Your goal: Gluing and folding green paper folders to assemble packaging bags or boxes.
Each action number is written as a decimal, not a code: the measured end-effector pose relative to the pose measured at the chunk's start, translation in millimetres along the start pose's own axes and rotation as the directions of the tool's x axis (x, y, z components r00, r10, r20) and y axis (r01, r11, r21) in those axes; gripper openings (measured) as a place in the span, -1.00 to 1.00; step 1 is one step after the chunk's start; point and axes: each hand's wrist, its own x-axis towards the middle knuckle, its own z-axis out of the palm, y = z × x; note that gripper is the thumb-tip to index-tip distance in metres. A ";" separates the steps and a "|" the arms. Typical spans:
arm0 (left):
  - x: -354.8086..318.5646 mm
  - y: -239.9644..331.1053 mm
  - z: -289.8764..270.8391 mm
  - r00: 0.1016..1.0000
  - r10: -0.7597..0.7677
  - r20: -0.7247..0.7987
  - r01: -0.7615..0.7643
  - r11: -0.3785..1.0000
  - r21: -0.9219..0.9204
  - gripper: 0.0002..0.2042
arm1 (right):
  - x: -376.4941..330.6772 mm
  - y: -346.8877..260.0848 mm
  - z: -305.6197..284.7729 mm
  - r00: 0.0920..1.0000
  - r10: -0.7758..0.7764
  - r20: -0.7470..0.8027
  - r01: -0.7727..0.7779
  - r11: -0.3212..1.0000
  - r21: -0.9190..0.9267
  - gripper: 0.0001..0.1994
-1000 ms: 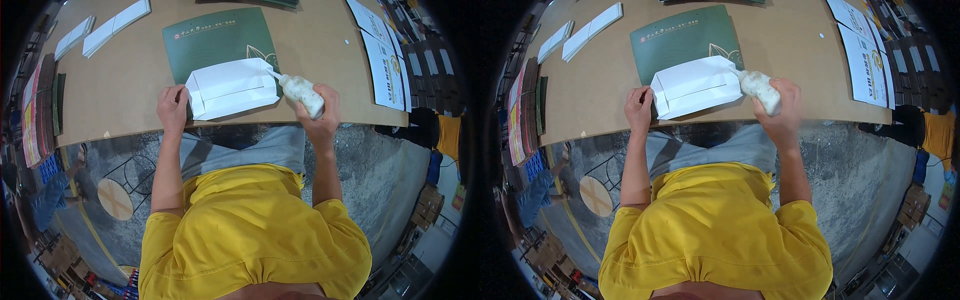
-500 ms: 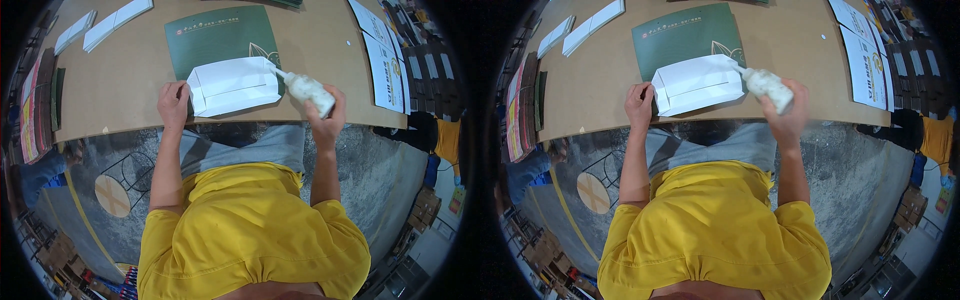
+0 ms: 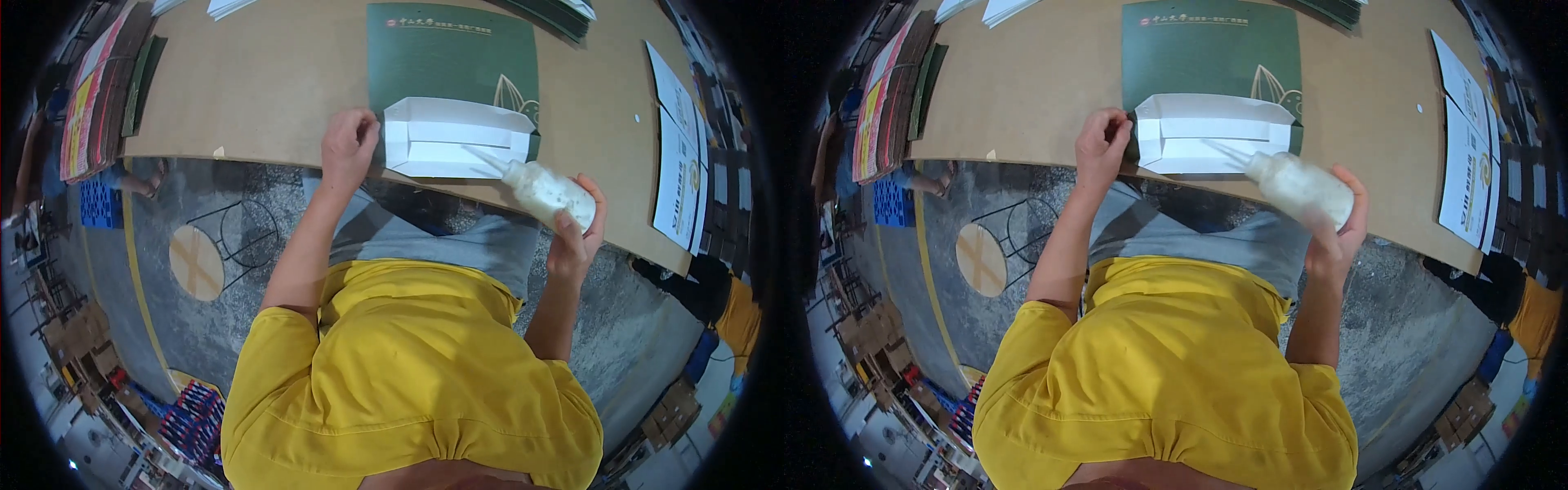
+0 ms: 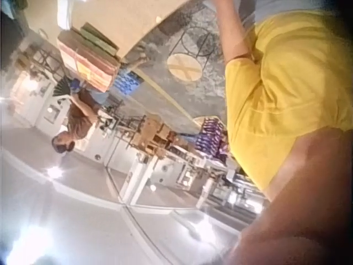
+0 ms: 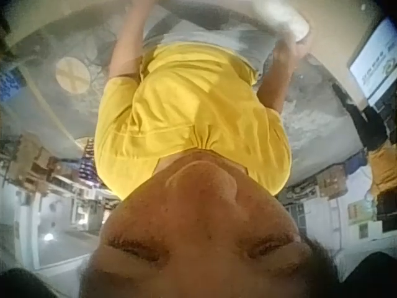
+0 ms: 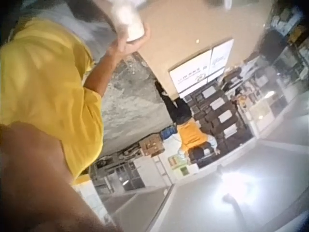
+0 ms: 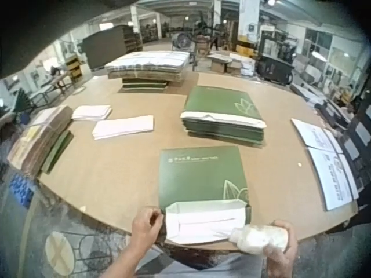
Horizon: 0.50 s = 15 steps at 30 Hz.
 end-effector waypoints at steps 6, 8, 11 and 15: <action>-23.1 4.2 -13.9 0.989 0.108 0.097 -0.104 0.994 -0.042 -0.74 | 7.9 -6.9 39.9 0.977 -0.012 0.212 0.052 0.982 -0.184 -0.37; -25.0 5.0 -17.2 0.977 0.152 0.147 -0.157 0.987 0.026 -0.68 | 11.8 -12.3 50.8 0.949 -0.029 0.313 0.109 0.964 -0.241 -0.39; -25.6 1.4 -21.3 0.964 0.151 0.218 -0.162 0.986 0.035 -0.62 | 17.0 -16.4 62.2 0.940 0.047 0.339 0.080 0.933 -0.352 -0.43; -25.7 0.8 -24.9 0.952 0.146 0.270 -0.160 0.987 0.030 -0.56 | 26.6 -10.1 69.7 0.906 0.028 0.423 0.207 0.842 -0.499 -0.46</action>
